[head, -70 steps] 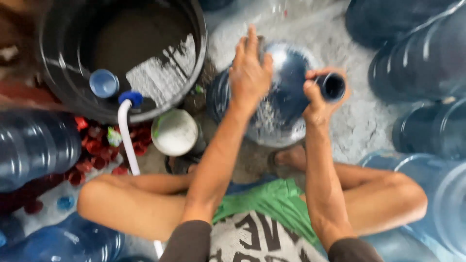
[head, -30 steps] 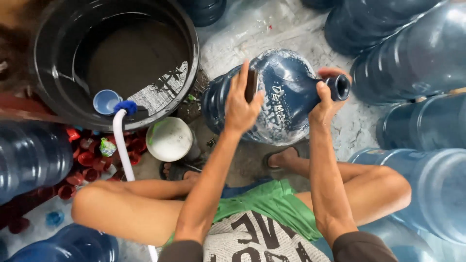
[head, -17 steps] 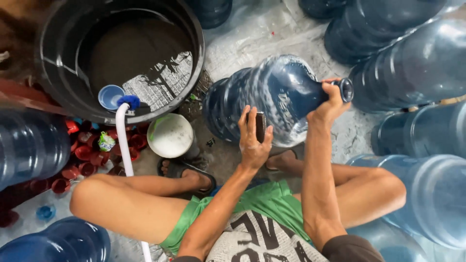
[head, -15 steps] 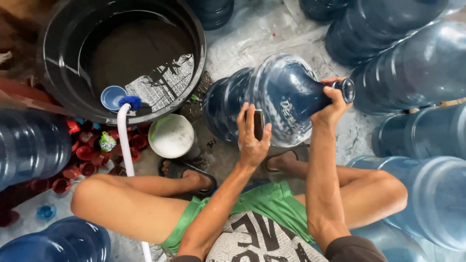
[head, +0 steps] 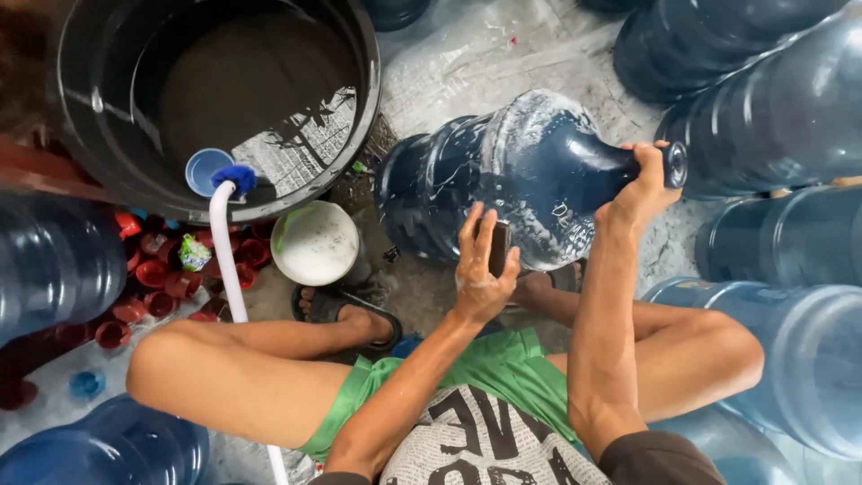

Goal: The person scrubs the exterior of a large blue water jug using a sponge and soapy water. They rotate the jug to clean different sides and dip the sponge into a bucket of soapy water as needed.

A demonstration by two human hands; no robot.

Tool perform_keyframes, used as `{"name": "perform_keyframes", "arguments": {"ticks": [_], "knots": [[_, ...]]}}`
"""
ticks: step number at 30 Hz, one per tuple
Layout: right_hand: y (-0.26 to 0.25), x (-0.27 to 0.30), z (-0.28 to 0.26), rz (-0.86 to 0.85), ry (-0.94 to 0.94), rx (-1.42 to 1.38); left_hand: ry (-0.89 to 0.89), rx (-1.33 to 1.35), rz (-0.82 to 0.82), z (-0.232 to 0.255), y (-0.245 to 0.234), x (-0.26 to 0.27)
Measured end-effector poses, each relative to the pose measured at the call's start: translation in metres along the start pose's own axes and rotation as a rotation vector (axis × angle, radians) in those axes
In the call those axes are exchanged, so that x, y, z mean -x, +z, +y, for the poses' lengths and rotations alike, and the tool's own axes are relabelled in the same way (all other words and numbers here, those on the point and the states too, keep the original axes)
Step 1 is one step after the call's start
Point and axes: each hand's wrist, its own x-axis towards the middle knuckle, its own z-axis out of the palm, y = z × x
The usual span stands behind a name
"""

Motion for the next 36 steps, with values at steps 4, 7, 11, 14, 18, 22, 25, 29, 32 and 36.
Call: {"name": "perform_keyframes", "arguments": {"ticks": [4,7,11,14,18,22,25,29,32,36], "knots": [[0.014,0.002,-0.003,-0.129,-0.098,0.075,0.146,0.006,0.037,-0.005,0.002,-0.08],[0.022,0.018,-0.009,-0.073,-0.058,-0.048,-0.458,0.183,-0.204,-0.014,0.001,-0.137],[0.027,0.02,-0.005,-0.117,-0.125,0.038,-0.287,-0.035,-0.261,0.021,-0.011,-0.127],[0.035,0.028,-0.013,-0.196,-0.18,0.047,-0.061,-0.152,-0.15,0.036,-0.018,-0.061],[0.04,0.019,-0.012,-0.414,-0.317,0.065,-0.069,-0.156,-0.075,0.022,-0.011,-0.063],[0.025,0.022,-0.004,-0.493,-0.315,0.085,-0.205,-0.037,-0.15,-0.009,0.001,-0.135],[0.029,0.018,0.006,-0.458,-0.369,0.066,-0.234,-0.182,-0.215,0.023,0.003,-0.136],[0.043,0.032,0.004,-0.47,-0.333,0.069,0.026,-0.638,-0.309,0.052,0.008,-0.07],[0.046,0.041,-0.008,-0.54,-0.317,0.126,-0.13,-0.545,-0.289,0.022,0.019,-0.127],[0.042,0.044,-0.007,-0.583,-0.327,0.141,-0.043,-0.527,-0.249,0.006,0.024,-0.164]]}}
